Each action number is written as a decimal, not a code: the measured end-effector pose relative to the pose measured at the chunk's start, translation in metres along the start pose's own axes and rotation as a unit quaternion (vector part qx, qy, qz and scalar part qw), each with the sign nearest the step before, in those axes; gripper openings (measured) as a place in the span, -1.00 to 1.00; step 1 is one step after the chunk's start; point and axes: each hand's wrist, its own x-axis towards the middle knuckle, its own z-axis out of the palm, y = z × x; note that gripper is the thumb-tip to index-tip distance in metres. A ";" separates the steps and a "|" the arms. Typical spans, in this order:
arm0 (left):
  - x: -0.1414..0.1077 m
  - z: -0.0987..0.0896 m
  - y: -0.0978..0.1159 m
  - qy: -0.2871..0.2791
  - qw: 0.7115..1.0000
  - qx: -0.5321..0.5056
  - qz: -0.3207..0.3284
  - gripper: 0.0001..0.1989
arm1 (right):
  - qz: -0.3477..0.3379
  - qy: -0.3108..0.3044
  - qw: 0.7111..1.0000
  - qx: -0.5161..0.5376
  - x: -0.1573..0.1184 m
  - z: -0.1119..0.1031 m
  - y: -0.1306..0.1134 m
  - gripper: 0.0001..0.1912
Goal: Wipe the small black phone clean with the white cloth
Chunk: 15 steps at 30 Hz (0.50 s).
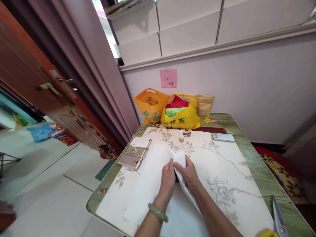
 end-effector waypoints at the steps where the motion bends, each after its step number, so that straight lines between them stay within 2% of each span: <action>1: -0.001 0.000 0.000 -0.002 1.000 0.015 0.012 -0.49 | 0.002 0.005 1.000 0.004 -0.001 0.000 0.000 -0.45; 5: -0.002 -0.001 0.000 -0.004 0.996 0.085 0.029 -0.49 | 0.048 0.062 0.997 -0.002 0.003 -0.007 0.006 -0.50; 7: 0.000 -0.002 -0.001 0.004 0.995 0.092 0.032 -0.49 | 0.053 0.052 0.997 -0.012 0.005 -0.008 0.008 -0.51; 11: 0.004 -0.005 -0.006 0.009 0.998 0.051 0.021 -0.51 | 0.001 0.011 0.999 -0.047 0.004 -0.006 0.005 -0.51; 15: 0.003 -0.009 -0.014 -0.036 0.999 0.030 0.006 -0.50 | 0.023 0.042 0.996 -0.070 0.003 -0.005 0.006 -0.53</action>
